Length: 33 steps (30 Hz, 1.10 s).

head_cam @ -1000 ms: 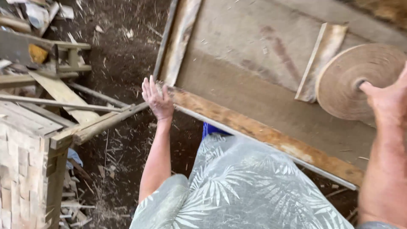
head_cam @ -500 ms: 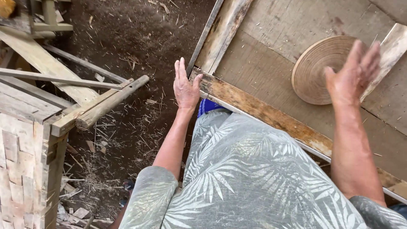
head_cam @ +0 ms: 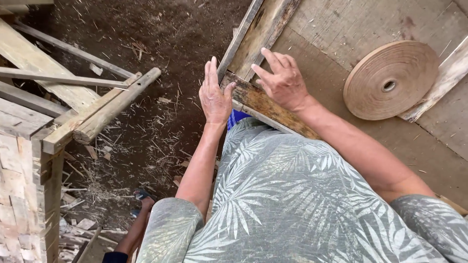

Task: Trimming and sorting thin wood veneer strips using a utility knife in a workshop environment.

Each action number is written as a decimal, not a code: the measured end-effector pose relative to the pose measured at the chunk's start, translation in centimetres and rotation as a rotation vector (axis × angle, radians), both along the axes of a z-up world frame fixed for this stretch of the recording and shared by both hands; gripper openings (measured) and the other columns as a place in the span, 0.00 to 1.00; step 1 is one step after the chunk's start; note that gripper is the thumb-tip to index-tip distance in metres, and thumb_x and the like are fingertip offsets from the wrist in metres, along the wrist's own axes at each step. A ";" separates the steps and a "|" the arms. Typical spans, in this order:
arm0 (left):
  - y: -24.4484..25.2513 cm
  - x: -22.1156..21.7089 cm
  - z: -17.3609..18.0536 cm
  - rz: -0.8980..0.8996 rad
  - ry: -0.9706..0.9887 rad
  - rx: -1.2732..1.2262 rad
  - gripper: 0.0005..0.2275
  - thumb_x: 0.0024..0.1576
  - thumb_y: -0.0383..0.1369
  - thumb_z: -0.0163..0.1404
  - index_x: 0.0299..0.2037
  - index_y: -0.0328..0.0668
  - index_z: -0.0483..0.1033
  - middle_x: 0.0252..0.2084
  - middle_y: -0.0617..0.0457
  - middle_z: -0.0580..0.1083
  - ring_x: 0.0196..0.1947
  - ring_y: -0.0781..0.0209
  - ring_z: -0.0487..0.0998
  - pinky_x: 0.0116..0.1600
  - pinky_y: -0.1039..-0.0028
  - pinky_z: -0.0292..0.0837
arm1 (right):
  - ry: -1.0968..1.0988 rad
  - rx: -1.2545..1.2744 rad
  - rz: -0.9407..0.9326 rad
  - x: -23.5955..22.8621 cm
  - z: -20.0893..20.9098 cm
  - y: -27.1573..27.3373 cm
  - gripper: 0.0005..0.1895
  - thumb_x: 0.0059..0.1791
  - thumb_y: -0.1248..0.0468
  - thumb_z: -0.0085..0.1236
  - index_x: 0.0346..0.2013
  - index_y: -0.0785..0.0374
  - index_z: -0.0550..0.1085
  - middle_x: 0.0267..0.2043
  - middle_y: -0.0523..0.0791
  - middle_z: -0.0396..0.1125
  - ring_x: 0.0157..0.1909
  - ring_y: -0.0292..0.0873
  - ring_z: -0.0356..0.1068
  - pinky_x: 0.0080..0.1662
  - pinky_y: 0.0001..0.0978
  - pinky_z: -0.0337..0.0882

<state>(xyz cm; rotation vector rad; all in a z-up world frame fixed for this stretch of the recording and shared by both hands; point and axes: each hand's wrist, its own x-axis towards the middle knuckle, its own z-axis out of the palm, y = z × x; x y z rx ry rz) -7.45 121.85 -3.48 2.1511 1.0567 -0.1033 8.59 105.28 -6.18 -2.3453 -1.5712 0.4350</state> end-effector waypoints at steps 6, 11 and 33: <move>0.1 -0.2 -1.7 -0.026 0.055 0.056 0.44 0.57 0.37 0.66 0.79 0.61 0.47 0.79 0.48 0.54 0.71 0.43 0.67 0.71 0.47 0.60 | -0.136 0.055 0.018 0.0 -1.7 0.1 0.20 0.51 0.54 0.64 0.58 0.48 0.78 0.69 0.53 0.59 0.63 0.50 0.62 0.61 0.46 0.60; 0.0 -0.4 -2.7 -0.200 0.042 0.259 0.35 0.55 0.36 0.66 0.73 0.65 0.62 0.80 0.48 0.49 0.77 0.41 0.55 0.75 0.42 0.51 | -0.185 0.108 -0.012 0.4 -1.3 1.2 0.25 0.48 0.52 0.67 0.59 0.51 0.76 0.65 0.52 0.61 0.58 0.51 0.63 0.57 0.47 0.62; -0.2 1.2 -0.6 -0.434 -0.152 0.678 0.12 0.58 0.40 0.54 0.51 0.67 0.79 0.67 0.51 0.71 0.66 0.49 0.70 0.68 0.45 0.62 | -0.112 0.044 -0.447 10.5 4.8 5.3 0.39 0.48 0.53 0.67 0.70 0.57 0.63 0.78 0.55 0.45 0.76 0.60 0.48 0.72 0.57 0.54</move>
